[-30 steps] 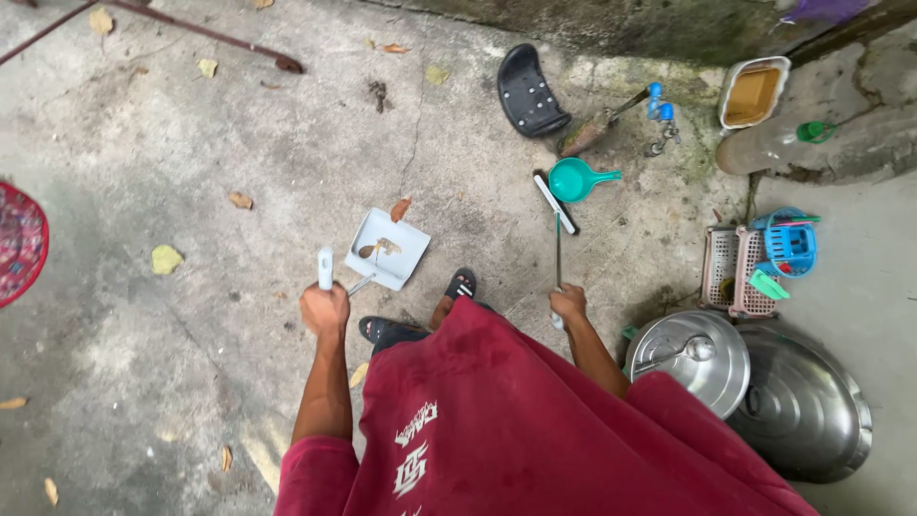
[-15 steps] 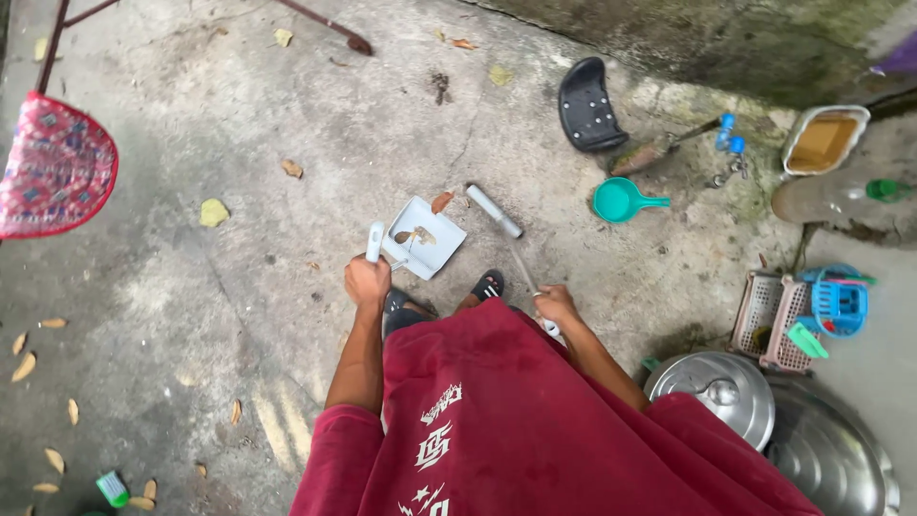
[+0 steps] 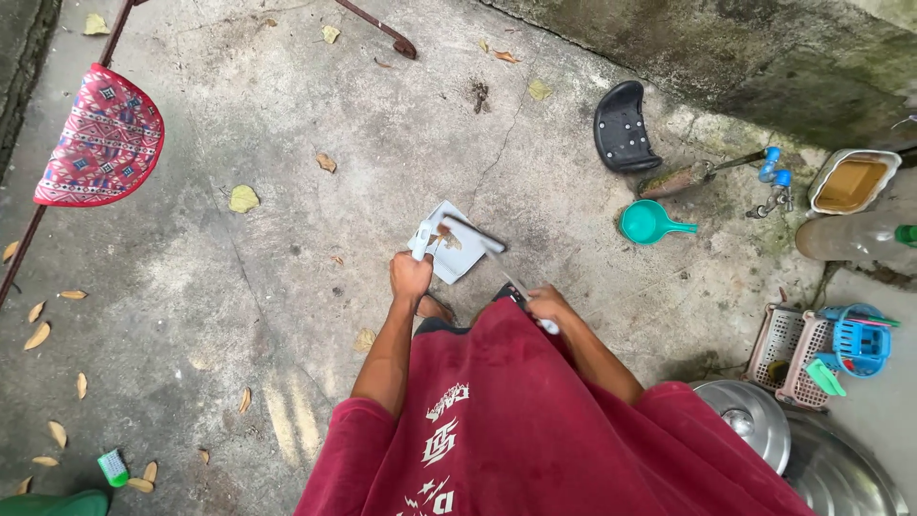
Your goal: Picking up debris and leaves from the ground using a dustpan and metal tongs, then depositing them into a trash bag.
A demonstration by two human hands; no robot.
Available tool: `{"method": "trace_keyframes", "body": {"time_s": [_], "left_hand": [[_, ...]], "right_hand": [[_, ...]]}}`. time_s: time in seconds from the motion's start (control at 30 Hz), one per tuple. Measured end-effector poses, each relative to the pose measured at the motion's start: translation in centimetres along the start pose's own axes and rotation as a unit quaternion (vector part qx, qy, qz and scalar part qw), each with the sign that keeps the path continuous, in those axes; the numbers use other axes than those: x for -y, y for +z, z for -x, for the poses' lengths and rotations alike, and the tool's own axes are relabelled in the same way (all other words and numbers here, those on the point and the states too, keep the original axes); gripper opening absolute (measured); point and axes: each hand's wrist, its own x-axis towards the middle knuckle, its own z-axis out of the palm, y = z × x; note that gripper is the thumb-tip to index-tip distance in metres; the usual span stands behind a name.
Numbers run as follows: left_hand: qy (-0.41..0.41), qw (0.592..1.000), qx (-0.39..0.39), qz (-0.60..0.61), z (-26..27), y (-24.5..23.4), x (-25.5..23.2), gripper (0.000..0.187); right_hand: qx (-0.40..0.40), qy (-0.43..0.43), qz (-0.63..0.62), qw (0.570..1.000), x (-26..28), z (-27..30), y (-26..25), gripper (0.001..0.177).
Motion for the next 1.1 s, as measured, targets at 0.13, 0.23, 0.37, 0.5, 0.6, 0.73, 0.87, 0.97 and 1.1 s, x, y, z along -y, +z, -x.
{"method": "trace_keyframes", "body": {"time_s": [0.13,0.23,0.37,0.5,0.6,0.73,0.87,0.97,1.1], "left_hand": [[-0.008,1.000,0.005,0.013,-0.3,-1.9,0.0,0.028],[-0.015,1.000,0.005,0.014,-0.2,-3.6,-0.8,0.038],[0.031,0.999,0.016,0.027,-2.5,-1.5,2.8,0.028],[0.046,0.990,0.036,0.128,-3.4,-0.3,4.3,0.022],[0.057,0.989,0.018,0.135,-4.1,-0.8,4.9,0.020],[0.045,0.985,-0.006,0.168,-5.4,-1.8,5.7,0.020],[0.030,0.972,-0.037,0.232,-8.0,-4.1,5.3,0.018],[0.022,0.975,-0.044,0.219,-9.3,-6.5,4.3,0.023],[0.051,0.979,-0.042,0.193,-11.5,-7.6,3.6,0.023]], "right_hand": [[0.031,0.002,0.052,0.998,3.2,6.7,-1.4,0.054],[-0.045,-0.026,0.101,0.994,1.0,2.9,0.6,0.055],[-0.102,-0.044,0.128,0.986,0.3,-1.5,4.6,0.050],[-0.049,-0.081,0.114,0.989,-3.2,-6.8,7.1,0.043],[0.011,-0.090,0.050,0.995,-0.9,-3.7,6.5,0.043],[0.014,-0.003,-0.062,0.998,5.1,5.9,5.0,0.049],[-0.033,-0.008,-0.177,0.984,6.3,6.6,5.5,0.053],[-0.046,-0.007,-0.303,0.952,8.2,6.9,4.8,0.058],[-0.072,0.007,-0.317,0.946,10.3,5.0,2.5,0.062]]}}
